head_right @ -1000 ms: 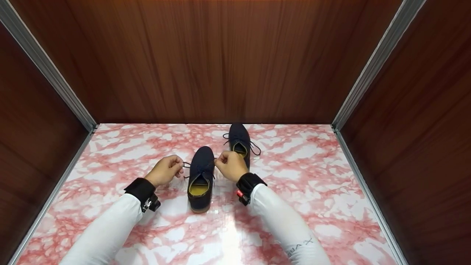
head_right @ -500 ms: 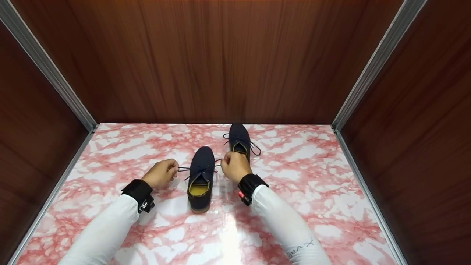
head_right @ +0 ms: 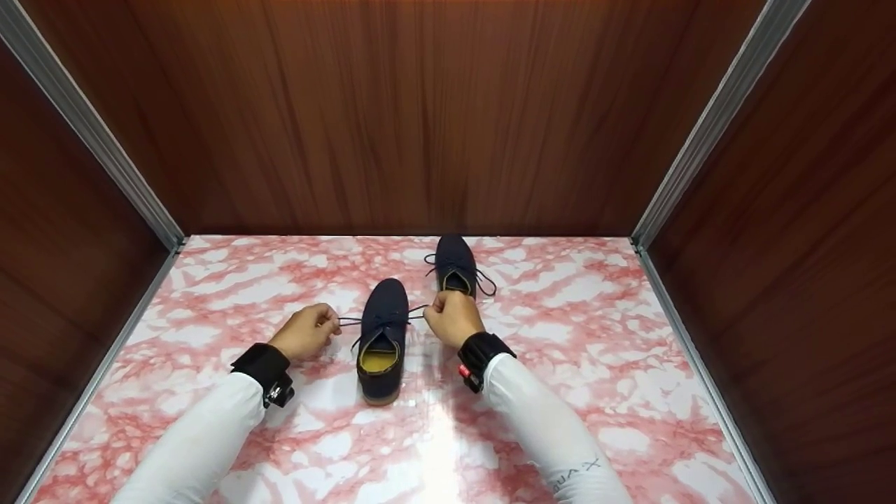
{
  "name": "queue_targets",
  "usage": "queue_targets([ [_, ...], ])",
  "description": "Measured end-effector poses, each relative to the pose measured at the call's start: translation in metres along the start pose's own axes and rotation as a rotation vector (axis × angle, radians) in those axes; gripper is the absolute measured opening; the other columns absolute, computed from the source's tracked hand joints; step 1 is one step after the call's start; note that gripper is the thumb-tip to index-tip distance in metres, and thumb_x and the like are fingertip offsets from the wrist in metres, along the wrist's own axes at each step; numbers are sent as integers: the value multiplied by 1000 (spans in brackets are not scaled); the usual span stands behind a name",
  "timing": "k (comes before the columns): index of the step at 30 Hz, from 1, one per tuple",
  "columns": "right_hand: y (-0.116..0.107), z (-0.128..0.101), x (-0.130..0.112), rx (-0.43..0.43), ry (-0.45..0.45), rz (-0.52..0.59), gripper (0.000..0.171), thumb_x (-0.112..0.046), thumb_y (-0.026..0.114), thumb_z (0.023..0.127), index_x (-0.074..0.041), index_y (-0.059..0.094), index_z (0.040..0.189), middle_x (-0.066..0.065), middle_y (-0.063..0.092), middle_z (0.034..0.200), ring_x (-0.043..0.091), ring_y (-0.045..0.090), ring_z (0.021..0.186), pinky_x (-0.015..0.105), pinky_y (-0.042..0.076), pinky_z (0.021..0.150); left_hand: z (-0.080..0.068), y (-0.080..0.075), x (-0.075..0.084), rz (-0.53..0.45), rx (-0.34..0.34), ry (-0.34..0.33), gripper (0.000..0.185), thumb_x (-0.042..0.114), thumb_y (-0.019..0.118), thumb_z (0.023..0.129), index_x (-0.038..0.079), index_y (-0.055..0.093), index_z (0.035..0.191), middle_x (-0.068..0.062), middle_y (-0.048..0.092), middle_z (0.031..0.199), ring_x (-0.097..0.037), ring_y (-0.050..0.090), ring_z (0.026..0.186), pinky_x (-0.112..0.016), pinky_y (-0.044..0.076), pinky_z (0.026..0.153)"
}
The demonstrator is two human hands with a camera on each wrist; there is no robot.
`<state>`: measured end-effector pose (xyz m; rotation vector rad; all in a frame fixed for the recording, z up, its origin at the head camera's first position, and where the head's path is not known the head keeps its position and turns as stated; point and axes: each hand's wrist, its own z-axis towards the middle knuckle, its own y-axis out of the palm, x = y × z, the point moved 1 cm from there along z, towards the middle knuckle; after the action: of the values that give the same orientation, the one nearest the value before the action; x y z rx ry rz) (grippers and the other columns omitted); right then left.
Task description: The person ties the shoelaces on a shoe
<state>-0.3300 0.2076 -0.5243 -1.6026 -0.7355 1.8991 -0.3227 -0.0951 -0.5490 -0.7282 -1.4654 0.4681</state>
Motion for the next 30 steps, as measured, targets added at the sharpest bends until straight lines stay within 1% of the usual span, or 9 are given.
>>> queue_targets([
  [5, 0, 1, -2, -62, -29, -10, 6, -10, 68, 84, -13, 68, 79, -4, 60, 69, 13, 56, 67, 27, 46, 66, 0, 4, 7, -54, 71, -6, 5, 16, 62, 94, 13, 64, 90, -4, 66, 89, -19, 61, 83, -33, 49, 81],
  [9, 1, 1, -6, -109, -95, 0, 7, -5, 68, 84, -10, 70, 89, -2, 63, 74, 10, 55, 68, 26, 45, 66, 4, 8, 14, -116, 111, 14, 6, 17, 67, 93, 13, 63, 91, -4, 70, 92, -17, 61, 81, -30, 49, 75],
  [12, 1, 2, -9, -123, -154, -10, 7, -6, 72, 86, -9, 73, 91, -3, 63, 72, 7, 53, 65, 24, 43, 65, 6, 9, 19, -176, 107, 48, 9, 15, 70, 91, 13, 62, 91, -4, 73, 90, -14, 61, 75, -28, 49, 70],
  [14, 1, 2, -11, -133, -183, -21, 4, -8, 77, 87, -10, 74, 89, -4, 61, 68, 5, 51, 61, 23, 42, 62, 7, 9, 22, -184, 96, 85, 10, 12, 71, 90, 12, 62, 93, -3, 75, 91, -12, 63, 76, -26, 50, 71],
  [16, 0, 3, -12, -147, -207, -29, 8, -13, 83, 86, -11, 75, 85, -5, 59, 64, 4, 49, 59, 22, 40, 59, 8, 9, 25, -171, 75, 135, 13, 8, 73, 89, 10, 63, 97, -5, 77, 92, -13, 68, 80, -27, 53, 75],
  [19, -2, 3, -14, -167, -231, -44, 12, -17, 88, 83, -12, 77, 80, -5, 62, 63, 4, 51, 59, 22, 42, 59, 8, 6, 28, -84, 37, 221, 23, 2, 77, 87, 5, 68, 108, -10, 79, 97, -19, 74, 91, -32, 59, 82],
  [22, -4, 2, -14, -171, -253, -72, 13, -20, 88, 83, -13, 79, 78, -4, 67, 63, 5, 53, 61, 23, 45, 60, 8, 3, 30, 61, -9, 314, 30, 1, 81, 86, 2, 72, 115, -14, 79, 101, -26, 76, 96, -40, 61, 87],
  [26, -5, 1, -13, -160, -280, -107, 17, -23, 85, 88, -11, 81, 77, -3, 70, 64, 5, 56, 60, 25, 48, 61, 8, 2, 32, 326, -34, 430, 20, 9, 80, 89, 3, 77, 109, -12, 79, 101, -28, 75, 95, -44, 60, 90],
  [30, -5, -1, -11, -123, -303, -141, 24, -26, 82, 92, -10, 79, 74, -4, 68, 62, 5, 55, 58, 26, 49, 61, 6, 2, 30, 543, -16, 525, 11, 16, 79, 91, 7, 79, 98, -11, 77, 92, -30, 74, 89, -47, 60, 82],
])
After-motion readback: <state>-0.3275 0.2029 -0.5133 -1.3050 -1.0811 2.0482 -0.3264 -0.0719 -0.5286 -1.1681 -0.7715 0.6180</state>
